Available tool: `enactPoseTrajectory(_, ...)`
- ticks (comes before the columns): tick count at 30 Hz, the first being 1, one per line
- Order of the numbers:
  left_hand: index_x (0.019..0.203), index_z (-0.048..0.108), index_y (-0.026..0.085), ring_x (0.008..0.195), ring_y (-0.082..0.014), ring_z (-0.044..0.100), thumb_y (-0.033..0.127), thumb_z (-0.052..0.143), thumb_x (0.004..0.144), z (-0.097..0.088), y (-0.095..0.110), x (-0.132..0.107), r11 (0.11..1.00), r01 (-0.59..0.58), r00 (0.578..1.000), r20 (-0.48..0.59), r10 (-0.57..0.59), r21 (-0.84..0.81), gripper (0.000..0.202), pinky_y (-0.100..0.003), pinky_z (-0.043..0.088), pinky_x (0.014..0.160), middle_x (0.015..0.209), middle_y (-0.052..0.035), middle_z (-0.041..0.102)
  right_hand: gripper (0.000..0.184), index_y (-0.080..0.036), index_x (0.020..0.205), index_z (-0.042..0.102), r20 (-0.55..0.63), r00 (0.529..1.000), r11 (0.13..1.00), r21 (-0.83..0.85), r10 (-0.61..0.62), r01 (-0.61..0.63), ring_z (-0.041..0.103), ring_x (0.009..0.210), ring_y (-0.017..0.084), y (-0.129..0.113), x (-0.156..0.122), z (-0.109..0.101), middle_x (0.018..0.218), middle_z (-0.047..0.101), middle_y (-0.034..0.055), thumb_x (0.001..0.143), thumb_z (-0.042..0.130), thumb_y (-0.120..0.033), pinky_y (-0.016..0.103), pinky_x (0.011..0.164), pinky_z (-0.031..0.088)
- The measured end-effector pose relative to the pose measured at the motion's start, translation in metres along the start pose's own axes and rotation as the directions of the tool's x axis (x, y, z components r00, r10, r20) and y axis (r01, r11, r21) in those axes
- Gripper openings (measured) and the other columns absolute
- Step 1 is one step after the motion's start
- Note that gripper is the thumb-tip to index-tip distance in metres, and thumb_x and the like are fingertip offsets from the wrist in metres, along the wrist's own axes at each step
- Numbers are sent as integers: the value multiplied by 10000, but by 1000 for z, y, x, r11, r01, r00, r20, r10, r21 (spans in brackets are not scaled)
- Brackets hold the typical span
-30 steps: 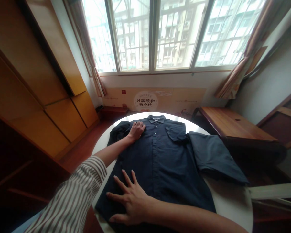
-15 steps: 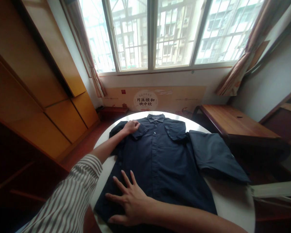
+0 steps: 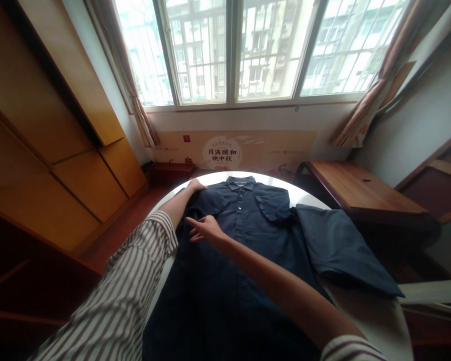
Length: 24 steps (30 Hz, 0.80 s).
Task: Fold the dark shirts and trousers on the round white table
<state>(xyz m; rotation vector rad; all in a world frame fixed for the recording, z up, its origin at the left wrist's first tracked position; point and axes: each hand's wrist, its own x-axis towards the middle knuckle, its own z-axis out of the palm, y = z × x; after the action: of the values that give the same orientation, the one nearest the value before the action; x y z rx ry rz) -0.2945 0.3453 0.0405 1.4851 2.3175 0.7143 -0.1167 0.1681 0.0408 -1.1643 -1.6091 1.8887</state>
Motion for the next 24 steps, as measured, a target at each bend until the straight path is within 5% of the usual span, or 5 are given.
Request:
enactPoseTrajectory(10,1102,648,119,828,-163,684,371,596,965,0,-2,9,990,12,1000,-13,-14,-142,292,-344,582,753,1001,-65,699,357,-93,881,664,-49,992,990,-84,-117,113,524,431,70,3,18,12,573,613,-14,899,642,-448,169,442,439)
enactPoseTrajectory(16,1058,711,95,1002,-259,670,232,698,825,-11,9,-10,995,-72,997,-44,69,-70,271,-307,504,900,1039,-144,718,243,-135,812,696,203,908,838,-351,-367,417,485,498,74,21,-44,-21,589,591,-25,897,625,-351,174,460,354)
enactPoseTrajectory(19,1187,665,153,1065,-206,633,225,597,883,-23,9,-54,961,-276,960,-50,274,-27,319,-276,451,985,1203,-100,663,212,-159,909,706,354,864,675,-541,-359,502,587,600,112,31,-112,-60,687,654,8,935,559,-309,203,566,438)
enactPoseTrajectory(21,1180,661,167,979,-180,647,269,543,925,-35,-2,-107,867,-499,867,8,499,2,299,-272,478,945,1163,-79,663,194,-203,969,710,438,830,520,-647,-346,558,651,753,150,43,-163,-90,837,701,38,948,545,-301,245,718,495)
enactPoseTrajectory(24,1113,683,213,955,-177,652,351,491,971,-56,-34,-208,752,-659,748,129,651,23,276,-273,506,902,1065,-61,675,227,-266,1096,696,361,862,398,-776,-356,490,684,889,175,76,-234,-132,1003,710,69,953,563,-382,255,799,541)
